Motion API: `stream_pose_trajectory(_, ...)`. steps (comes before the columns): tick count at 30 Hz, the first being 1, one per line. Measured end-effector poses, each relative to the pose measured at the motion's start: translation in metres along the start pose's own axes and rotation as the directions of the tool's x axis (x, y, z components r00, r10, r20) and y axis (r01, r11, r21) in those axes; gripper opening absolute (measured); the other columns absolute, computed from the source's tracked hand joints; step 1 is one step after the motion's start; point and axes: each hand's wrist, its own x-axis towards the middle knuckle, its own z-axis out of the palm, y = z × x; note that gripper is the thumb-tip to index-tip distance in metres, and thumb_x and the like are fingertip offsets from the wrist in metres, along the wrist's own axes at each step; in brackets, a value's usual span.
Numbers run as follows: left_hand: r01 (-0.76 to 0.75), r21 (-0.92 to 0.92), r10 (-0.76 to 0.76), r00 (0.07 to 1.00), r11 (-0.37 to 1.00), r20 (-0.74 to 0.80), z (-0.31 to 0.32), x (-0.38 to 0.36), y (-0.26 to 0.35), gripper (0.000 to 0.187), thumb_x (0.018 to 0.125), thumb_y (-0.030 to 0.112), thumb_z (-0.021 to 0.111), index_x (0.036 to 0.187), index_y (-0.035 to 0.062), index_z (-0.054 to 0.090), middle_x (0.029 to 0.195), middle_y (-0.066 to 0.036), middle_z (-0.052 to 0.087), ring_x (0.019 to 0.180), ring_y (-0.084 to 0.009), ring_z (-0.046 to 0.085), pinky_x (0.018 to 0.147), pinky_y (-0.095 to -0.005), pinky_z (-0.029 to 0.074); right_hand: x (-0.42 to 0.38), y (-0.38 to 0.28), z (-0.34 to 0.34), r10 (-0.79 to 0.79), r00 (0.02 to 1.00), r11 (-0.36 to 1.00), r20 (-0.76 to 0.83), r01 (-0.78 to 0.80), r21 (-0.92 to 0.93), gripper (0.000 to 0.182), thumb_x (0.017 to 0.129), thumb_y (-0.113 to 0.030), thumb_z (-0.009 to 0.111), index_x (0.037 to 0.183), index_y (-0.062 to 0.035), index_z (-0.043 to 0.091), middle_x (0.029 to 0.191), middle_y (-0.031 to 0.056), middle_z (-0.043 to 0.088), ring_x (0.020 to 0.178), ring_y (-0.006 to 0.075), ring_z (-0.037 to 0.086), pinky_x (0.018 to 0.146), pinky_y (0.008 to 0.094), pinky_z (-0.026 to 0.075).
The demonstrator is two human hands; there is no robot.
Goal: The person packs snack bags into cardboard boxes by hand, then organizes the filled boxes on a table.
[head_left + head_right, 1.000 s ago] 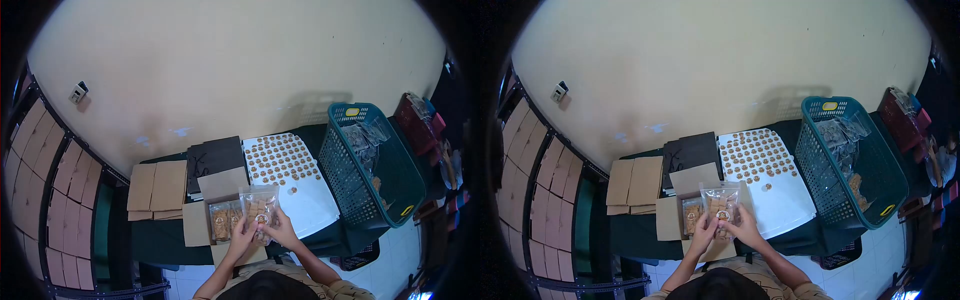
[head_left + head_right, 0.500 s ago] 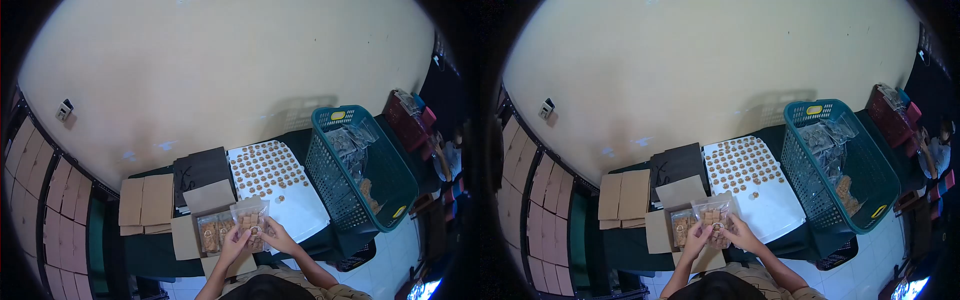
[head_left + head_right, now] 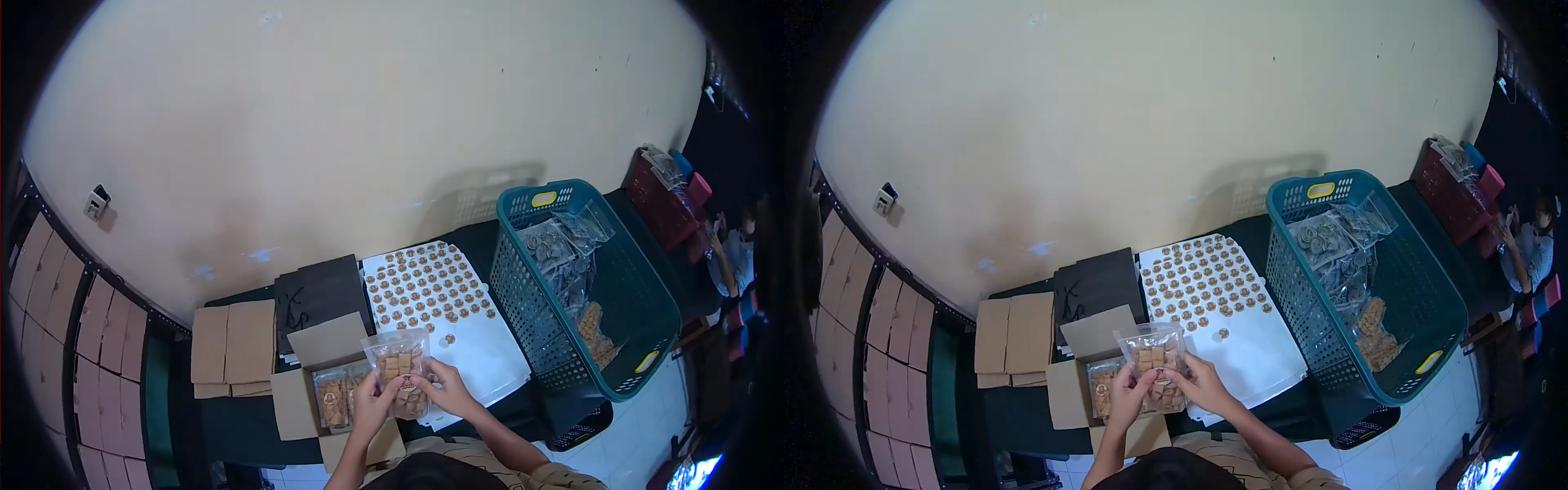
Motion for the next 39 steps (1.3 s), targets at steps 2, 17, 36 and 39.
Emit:
stream_pose_trajectory(2,0.061,0.136,-0.065,0.998,0.989,0.028,-0.013,0.000,-0.008,0.024,0.083,0.014,0.059,0.102,-0.0003,0.054,0.087,-0.002,0.060,0.073,-0.0057,0.054,0.062,-0.0194,0.043,0.000,0.002,-0.002,0.027,0.999,0.996,0.038,-0.030,0.079,0.025,0.083,-0.014,0.059,0.099,0.0036,0.052,0.083,0.0089,0.060,0.071,0.0075,0.054,0.059,0.0227,0.046)
stream_pose_trajectory(17,-0.099,0.237,0.088,0.994,0.966,0.057,0.021,-0.013,0.000,0.029,0.076,0.014,0.067,0.100,0.0017,0.057,0.070,0.005,0.055,0.055,0.0002,0.043,0.047,-0.0167,0.032,-0.009,0.009,-0.003,0.043,0.984,0.988,-0.171,-0.017,0.154,0.030,0.074,-0.016,0.069,0.094,0.0034,0.057,0.081,0.0094,0.064,0.074,0.0087,0.059,0.064,0.0252,0.049)
stream_pose_trajectory(36,-0.077,0.099,0.078,0.997,0.992,-0.011,0.015,0.004,-0.032,0.017,0.081,0.014,0.063,0.088,0.0011,0.056,0.068,0.005,0.050,0.058,-0.0007,0.038,0.047,-0.0175,0.030,0.001,0.021,-0.007,0.107,0.992,0.982,-0.065,-0.096,0.160,0.032,0.080,-0.020,0.063,0.102,0.0024,0.055,0.086,0.0090,0.063,0.074,0.0095,0.057,0.063,0.0251,0.048)
stream_pose_trajectory(39,-0.136,0.024,0.138,0.986,0.990,-0.097,0.018,0.008,-0.031,0.022,0.082,0.015,0.062,0.095,-0.0012,0.057,0.071,0.002,0.054,0.058,-0.0009,0.040,0.047,-0.0178,0.030,0.002,0.011,-0.006,0.087,0.995,0.982,-0.049,-0.078,0.170,0.037,0.079,-0.020,0.064,0.107,0.0023,0.052,0.087,0.0110,0.062,0.075,0.0110,0.058,0.064,0.0257,0.048)
